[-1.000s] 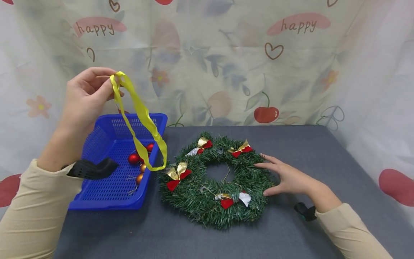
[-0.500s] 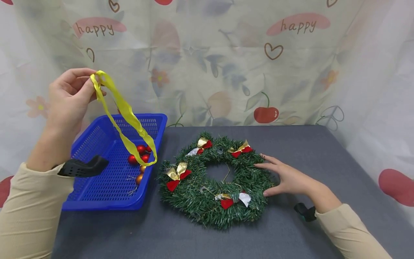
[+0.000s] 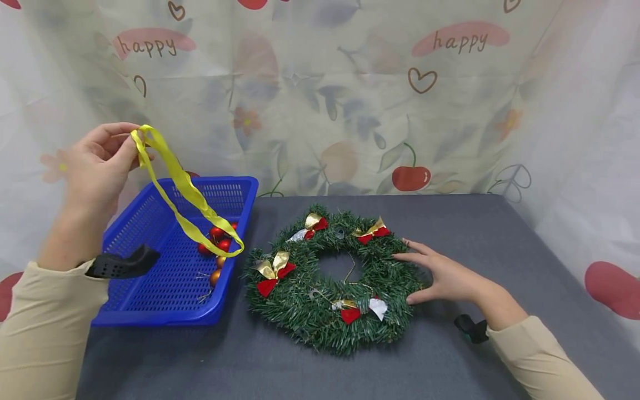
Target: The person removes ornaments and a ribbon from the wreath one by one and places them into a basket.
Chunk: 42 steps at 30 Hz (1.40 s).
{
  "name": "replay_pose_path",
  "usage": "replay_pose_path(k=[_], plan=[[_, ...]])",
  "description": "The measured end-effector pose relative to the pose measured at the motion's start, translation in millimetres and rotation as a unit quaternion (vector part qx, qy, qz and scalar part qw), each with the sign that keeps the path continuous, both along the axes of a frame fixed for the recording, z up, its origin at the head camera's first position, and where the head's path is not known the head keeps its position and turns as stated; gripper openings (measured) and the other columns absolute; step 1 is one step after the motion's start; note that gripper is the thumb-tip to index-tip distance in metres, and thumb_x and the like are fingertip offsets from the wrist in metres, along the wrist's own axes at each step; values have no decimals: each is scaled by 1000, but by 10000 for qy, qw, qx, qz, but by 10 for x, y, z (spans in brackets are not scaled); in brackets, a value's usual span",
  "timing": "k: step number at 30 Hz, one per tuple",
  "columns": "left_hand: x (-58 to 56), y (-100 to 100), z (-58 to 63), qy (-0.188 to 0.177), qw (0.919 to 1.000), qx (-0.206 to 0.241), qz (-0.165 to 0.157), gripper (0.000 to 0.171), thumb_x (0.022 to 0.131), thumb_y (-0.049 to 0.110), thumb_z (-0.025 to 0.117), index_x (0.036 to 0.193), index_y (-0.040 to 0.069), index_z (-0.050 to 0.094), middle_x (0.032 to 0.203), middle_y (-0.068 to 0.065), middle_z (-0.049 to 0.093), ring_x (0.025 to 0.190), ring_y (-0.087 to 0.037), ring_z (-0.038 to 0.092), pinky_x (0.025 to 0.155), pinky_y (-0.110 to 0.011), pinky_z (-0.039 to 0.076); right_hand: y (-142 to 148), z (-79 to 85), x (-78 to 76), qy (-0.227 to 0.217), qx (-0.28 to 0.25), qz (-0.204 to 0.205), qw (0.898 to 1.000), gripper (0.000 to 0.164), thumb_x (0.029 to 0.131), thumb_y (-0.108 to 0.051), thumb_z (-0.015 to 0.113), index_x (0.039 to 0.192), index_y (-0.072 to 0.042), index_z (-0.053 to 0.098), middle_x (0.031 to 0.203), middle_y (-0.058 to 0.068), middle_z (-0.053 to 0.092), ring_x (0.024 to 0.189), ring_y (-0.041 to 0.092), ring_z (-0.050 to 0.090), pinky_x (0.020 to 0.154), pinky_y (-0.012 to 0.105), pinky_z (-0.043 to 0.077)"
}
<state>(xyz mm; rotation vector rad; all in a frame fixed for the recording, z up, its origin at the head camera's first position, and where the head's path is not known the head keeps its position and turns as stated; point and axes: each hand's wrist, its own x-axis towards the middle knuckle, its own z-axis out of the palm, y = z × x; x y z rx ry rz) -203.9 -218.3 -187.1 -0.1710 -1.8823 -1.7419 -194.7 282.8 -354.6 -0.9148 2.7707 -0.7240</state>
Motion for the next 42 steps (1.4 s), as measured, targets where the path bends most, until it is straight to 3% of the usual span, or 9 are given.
replay_pose_path(k=[7, 13, 18, 22, 28, 32, 35, 38, 42], plan=[[-61, -58, -159, -186, 9996, -188, 54, 15, 90, 7, 56, 92, 17, 66, 76, 13, 64, 68, 0, 58, 62, -9, 49, 0, -10, -4, -20, 17, -14, 10000, 78, 73, -48, 74, 137, -14, 46, 150, 25, 21, 132, 50, 27, 92, 63, 39], [-105, -134, -226, -178, 9994, 306, -32, 18, 90, 4, 56, 87, 19, 65, 74, 12, 65, 65, 0, 58, 60, -8, 48, -1, -8, 1, -35, 22, -26, 10000, 78, 73, -49, 74, 137, -15, 46, 151, 25, 20, 132, 50, 27, 92, 63, 39], [-116, -219, -223, -171, 9972, 715, 137, 16, 89, 3, 57, 86, 17, 65, 74, 10, 66, 62, -1, 58, 57, -9, 48, -2, -5, 3, -25, 7, -28, 10000, 78, 73, -48, 74, 138, -15, 45, 151, 24, 20, 132, 50, 27, 92, 63, 38], [-120, -274, -233, -249, 9964, 748, 297, 15, 89, 5, 57, 87, 17, 65, 74, 11, 65, 62, -1, 57, 56, -9, 47, 1, -11, -1, 18, 8, -22, 10000, 78, 73, -48, 74, 138, -16, 45, 151, 24, 21, 132, 50, 27, 92, 63, 38], [-159, -309, -326, -349, 9966, 715, 208, 17, 88, 3, 56, 84, 18, 65, 70, 12, 65, 58, 1, 57, 55, -9, 46, 3, -16, -3, -1, 9, -29, 10000, 78, 73, -47, 74, 138, -15, 45, 151, 25, 20, 132, 50, 26, 92, 64, 38], [-196, -309, -403, -445, 9980, 328, 315, 20, 88, 4, 55, 83, 21, 64, 69, 15, 64, 56, 3, 55, 54, -8, 44, -1, -13, -1, 10, 8, -24, 10000, 78, 73, -48, 74, 138, -14, 45, 151, 25, 21, 132, 50, 26, 93, 63, 38], [-225, -311, -472, -640, 9966, -265, 450, 21, 89, 6, 54, 84, 25, 62, 70, 19, 62, 58, 5, 55, 55, -8, 43, -3, -11, 1, 31, 19, -25, 10000, 79, 73, -48, 74, 138, -14, 46, 151, 24, 21, 132, 50, 27, 93, 63, 38], [-249, -317, -551, -843, 9896, -995, 600, 17, 91, 10, 53, 89, 26, 60, 73, 23, 59, 62, 7, 55, 57, -8, 44, -3, -8, 0, 15, 22, -28, 10000, 79, 73, -48, 74, 138, -14, 46, 151, 24, 21, 133, 49, 27, 93, 63, 38], [-273, -319, -649, -1035, 9747, -1855, 691, 13, 93, 19, 53, 102, 14, 61, 76, 27, 55, 65, 9, 55, 60, -10, 45, -2, -8, -5, -9, 32, -29, 10000, 79, 73, -49, 74, 138, -14, 45, 151, 24, 20, 133, 49, 27, 93, 62, 38]])
